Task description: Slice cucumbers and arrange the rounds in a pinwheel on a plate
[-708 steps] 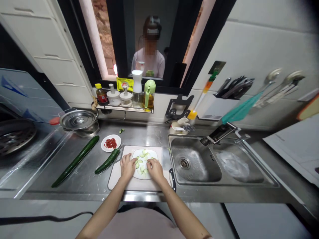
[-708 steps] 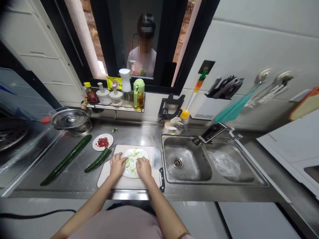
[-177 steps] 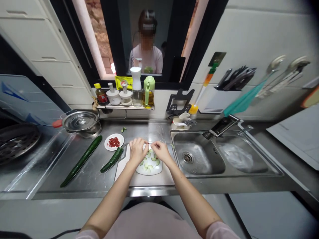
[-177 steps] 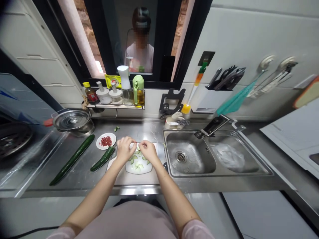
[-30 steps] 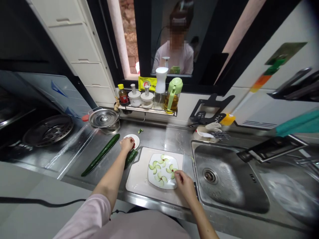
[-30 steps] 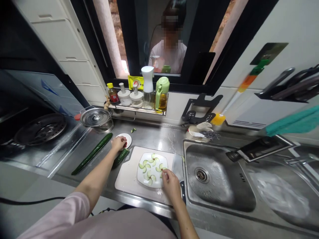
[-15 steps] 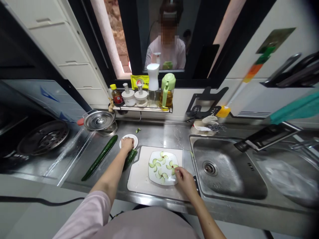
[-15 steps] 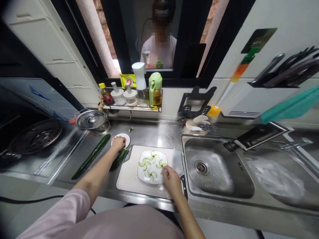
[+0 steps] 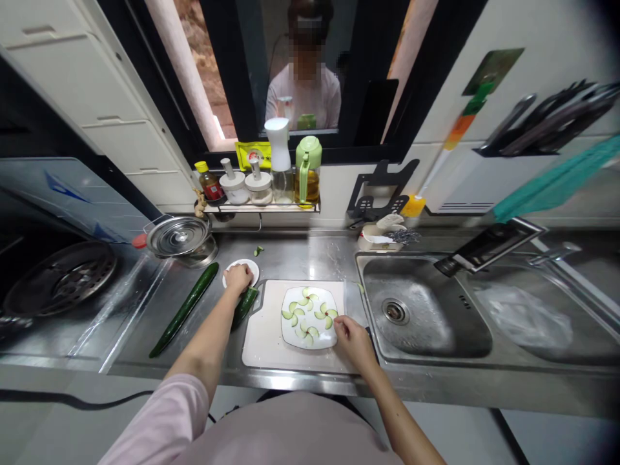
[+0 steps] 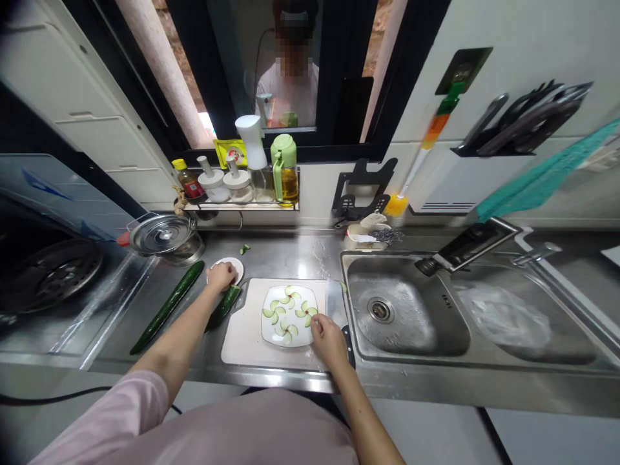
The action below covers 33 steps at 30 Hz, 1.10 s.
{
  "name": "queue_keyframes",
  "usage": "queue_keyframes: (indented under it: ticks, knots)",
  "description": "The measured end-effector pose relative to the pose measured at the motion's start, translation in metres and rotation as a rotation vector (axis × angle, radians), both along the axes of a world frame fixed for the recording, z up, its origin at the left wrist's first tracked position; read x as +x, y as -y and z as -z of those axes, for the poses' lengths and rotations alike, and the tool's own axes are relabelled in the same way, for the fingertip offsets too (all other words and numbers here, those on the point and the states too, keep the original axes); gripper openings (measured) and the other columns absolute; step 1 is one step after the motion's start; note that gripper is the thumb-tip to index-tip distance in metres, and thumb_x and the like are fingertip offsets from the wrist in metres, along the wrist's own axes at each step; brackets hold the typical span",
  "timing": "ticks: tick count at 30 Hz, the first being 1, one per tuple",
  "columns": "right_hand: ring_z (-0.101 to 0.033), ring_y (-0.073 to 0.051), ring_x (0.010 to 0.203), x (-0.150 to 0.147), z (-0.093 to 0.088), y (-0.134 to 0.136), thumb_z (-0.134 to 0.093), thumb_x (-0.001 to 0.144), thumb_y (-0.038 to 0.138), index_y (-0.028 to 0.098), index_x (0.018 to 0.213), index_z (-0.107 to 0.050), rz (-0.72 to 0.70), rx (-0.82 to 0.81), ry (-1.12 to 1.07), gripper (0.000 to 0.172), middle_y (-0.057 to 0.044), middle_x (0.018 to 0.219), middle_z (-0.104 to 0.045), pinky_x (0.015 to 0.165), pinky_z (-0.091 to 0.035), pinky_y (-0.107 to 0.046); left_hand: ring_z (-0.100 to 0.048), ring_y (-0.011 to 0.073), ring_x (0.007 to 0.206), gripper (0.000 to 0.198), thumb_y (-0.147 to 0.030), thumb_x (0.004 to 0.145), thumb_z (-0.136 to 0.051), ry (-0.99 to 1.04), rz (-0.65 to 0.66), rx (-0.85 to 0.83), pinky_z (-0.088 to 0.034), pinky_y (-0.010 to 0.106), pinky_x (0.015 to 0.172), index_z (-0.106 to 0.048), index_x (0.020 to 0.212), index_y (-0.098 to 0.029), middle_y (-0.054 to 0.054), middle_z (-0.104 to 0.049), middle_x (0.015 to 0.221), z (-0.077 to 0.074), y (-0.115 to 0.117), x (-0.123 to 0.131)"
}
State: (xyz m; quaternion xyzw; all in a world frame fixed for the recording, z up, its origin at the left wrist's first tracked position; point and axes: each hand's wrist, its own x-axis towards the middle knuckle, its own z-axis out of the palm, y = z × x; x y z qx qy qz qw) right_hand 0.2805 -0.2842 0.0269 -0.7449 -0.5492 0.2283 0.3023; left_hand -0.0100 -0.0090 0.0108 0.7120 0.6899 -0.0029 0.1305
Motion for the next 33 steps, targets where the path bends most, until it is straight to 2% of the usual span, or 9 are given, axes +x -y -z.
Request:
queue_keyframes:
  ticks: [4, 7, 10, 12, 15, 18, 24, 29, 33]
  knots:
    - [-0.056, -0.017, 0.06, -0.001, -0.001, 0.0, -0.041, 0.085, 0.041, 0.02, 0.083, -0.067, 0.017, 0.015, -0.001, 0.033, -0.003, 0.065, -0.062, 0.057, -0.037, -0.026, -0.061, 0.0268, 0.093, 0.016, -0.036, 0.073, -0.061, 0.417, -0.285, 0.064, -0.039, 0.039, 0.085, -0.065, 0.077, -0.021, 0.007, -0.07, 0.087, -0.004, 0.005, 0.002]
    - [-0.055, -0.018, 0.06, -0.003, 0.001, 0.0, -0.041, 0.085, 0.042, 0.02, 0.083, -0.067, 0.011, 0.019, -0.009, 0.034, -0.004, 0.064, -0.062, 0.056, -0.037, -0.026, -0.062, 0.0196, 0.077, 0.023, -0.041, 0.077, -0.057, 0.671, -0.402, 0.08, -0.043, 0.031, 0.073, -0.065, 0.084, -0.021, 0.003, -0.067, 0.076, -0.008, 0.011, 0.009]
    - [-0.056, -0.018, 0.061, -0.006, 0.0, -0.001, -0.041, 0.085, 0.043, 0.019, 0.084, -0.067, 0.009, 0.031, -0.024, 0.035, -0.003, 0.063, -0.06, 0.057, -0.037, -0.026, -0.058, 0.0138, 0.064, 0.036, -0.05, 0.082, -0.049, 0.765, -0.404, 0.079, -0.041, 0.025, 0.06, -0.063, 0.095, -0.019, 0.001, -0.063, 0.069, -0.015, 0.022, 0.022]
    - [-0.056, -0.018, 0.061, -0.008, -0.003, -0.004, -0.042, 0.085, 0.043, 0.019, 0.084, -0.067, 0.008, 0.047, -0.047, 0.034, -0.003, 0.063, -0.06, 0.058, -0.038, -0.026, -0.055, 0.011, 0.06, 0.043, -0.058, 0.079, -0.05, 0.872, -0.393, 0.068, -0.038, 0.022, 0.054, -0.062, 0.096, -0.019, 0.0, -0.061, 0.069, -0.025, 0.033, 0.033]
    - [-0.056, -0.018, 0.061, -0.012, -0.013, -0.012, -0.045, 0.084, 0.043, 0.019, 0.084, -0.067, 0.0, 0.084, -0.11, 0.033, -0.003, 0.064, -0.062, 0.058, -0.039, -0.025, -0.051, 0.0075, 0.058, 0.044, -0.058, 0.068, -0.064, 1.348, -0.383, -0.031, -0.033, 0.019, 0.05, -0.06, 0.092, -0.021, -0.002, -0.06, 0.077, -0.045, 0.059, 0.051]
    - [-0.056, -0.017, 0.061, -0.019, -0.03, -0.026, -0.049, 0.082, 0.042, 0.018, 0.081, -0.066, 0.0, 0.126, -0.216, 0.029, -0.002, 0.065, -0.062, 0.059, -0.04, -0.025, -0.048, 0.0059, 0.059, 0.039, -0.05, 0.064, -0.072, 1.594, -0.295, -0.097, -0.032, 0.018, 0.05, -0.057, 0.086, -0.021, -0.002, -0.057, 0.078, -0.069, 0.089, 0.067]
    - [-0.053, -0.014, 0.064, -0.037, -0.075, -0.054, -0.055, 0.08, 0.04, 0.019, 0.079, -0.064, -0.012, 0.245, -0.475, 0.023, -0.001, 0.071, -0.062, 0.059, -0.042, -0.024, -0.048, 0.0065, 0.061, 0.032, -0.04, 0.066, -0.075, 1.71, -0.129, -0.159, -0.037, 0.018, 0.054, -0.057, 0.084, -0.022, -0.003, -0.056, 0.076, -0.104, 0.139, 0.088]
    - [-0.053, -0.013, 0.065, -0.052, -0.108, -0.066, -0.059, 0.079, 0.04, 0.02, 0.079, -0.063, -0.102, 0.284, -0.61, 0.021, 0.0, 0.07, -0.061, 0.061, -0.044, -0.024, -0.048, 0.0074, 0.062, 0.03, -0.04, 0.065, -0.076, 1.677, -0.056, -0.135, -0.038, 0.019, 0.057, -0.059, 0.082, -0.021, -0.002, -0.058, 0.076, -0.118, 0.161, 0.1]
    - [-0.051, -0.012, 0.066, -0.056, -0.121, -0.068, -0.06, 0.079, 0.041, 0.02, 0.08, -0.063, -0.136, 0.298, -0.632, 0.021, 0.001, 0.071, -0.06, 0.062, -0.045, -0.024, -0.053, 0.0095, 0.069, 0.029, -0.038, 0.065, -0.078, 1.667, 0.001, -0.133, -0.043, 0.021, 0.064, -0.062, 0.081, -0.02, -0.001, -0.06, 0.078, -0.122, 0.168, 0.103]
